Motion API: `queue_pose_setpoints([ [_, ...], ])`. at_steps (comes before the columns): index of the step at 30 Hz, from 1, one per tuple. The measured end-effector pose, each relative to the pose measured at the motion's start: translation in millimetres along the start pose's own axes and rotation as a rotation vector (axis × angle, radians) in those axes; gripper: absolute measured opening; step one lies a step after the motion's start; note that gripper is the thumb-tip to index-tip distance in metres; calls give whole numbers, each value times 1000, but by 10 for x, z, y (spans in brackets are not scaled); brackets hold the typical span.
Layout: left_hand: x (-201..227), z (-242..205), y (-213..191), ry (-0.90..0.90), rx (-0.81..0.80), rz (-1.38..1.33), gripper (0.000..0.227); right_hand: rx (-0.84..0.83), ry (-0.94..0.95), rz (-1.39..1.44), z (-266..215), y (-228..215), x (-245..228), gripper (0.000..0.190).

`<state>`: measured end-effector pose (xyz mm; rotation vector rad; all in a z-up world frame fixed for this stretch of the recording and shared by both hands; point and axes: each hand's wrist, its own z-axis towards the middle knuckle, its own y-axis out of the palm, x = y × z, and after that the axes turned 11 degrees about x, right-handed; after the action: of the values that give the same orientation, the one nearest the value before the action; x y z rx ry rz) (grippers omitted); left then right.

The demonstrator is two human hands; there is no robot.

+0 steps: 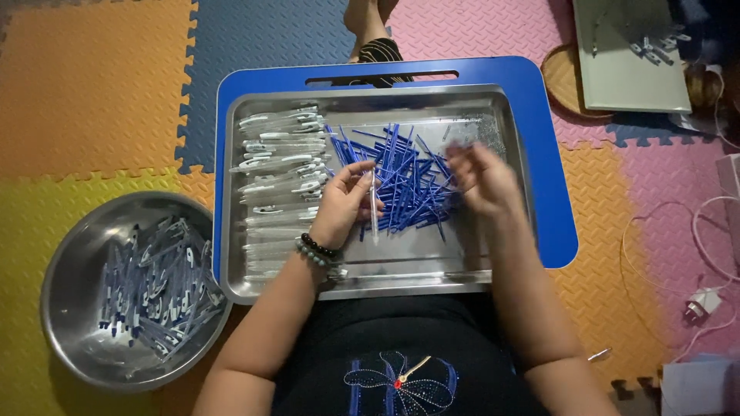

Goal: Assembling pens by manually inserting ink refills into clear plastic pen barrels on a metal tray.

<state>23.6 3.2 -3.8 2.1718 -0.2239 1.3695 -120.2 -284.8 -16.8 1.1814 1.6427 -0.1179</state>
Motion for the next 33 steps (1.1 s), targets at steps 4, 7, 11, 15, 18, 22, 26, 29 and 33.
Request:
queue_pose_setpoints([
  [4, -16, -26, 20, 90, -8, 79, 50, 241, -244, 145, -34, -168, -523, 16],
  [7, 17, -82, 51, 132, -27, 89, 60, 380, -438, 47, 127, -271, -729, 19],
  [11, -27, -51, 36, 220, -33, 215, 68, 471, -621, -204, -51, 53, -734, 7],
  [15, -15, -4, 40, 609, -15, 608, 66, 414, -927, -485, -210, 107, -690, 4],
  [18, -98, 133, 23, 1022, -43, 849, 68, 388, -1020, -560, -279, 87, -711, 8],
  [22, -130, 183, 41, 1156, -72, 999, 72, 397, -1034, -545, -407, 196, -661, 8],
  [26, 209, -44, -118, 1211, -20, 1047, 51, 275, -1069, -680, -596, 182, -521, 11],
  [29, 869, -490, -603, 1240, 147, 1009, 36, 178, -1129, -897, -761, 38, -406, 9],
  [33, 1667, -1012, -1626, 1244, 518, 1265, 39, 142, -1188, -1105, -842, -357, -254, 15],
])
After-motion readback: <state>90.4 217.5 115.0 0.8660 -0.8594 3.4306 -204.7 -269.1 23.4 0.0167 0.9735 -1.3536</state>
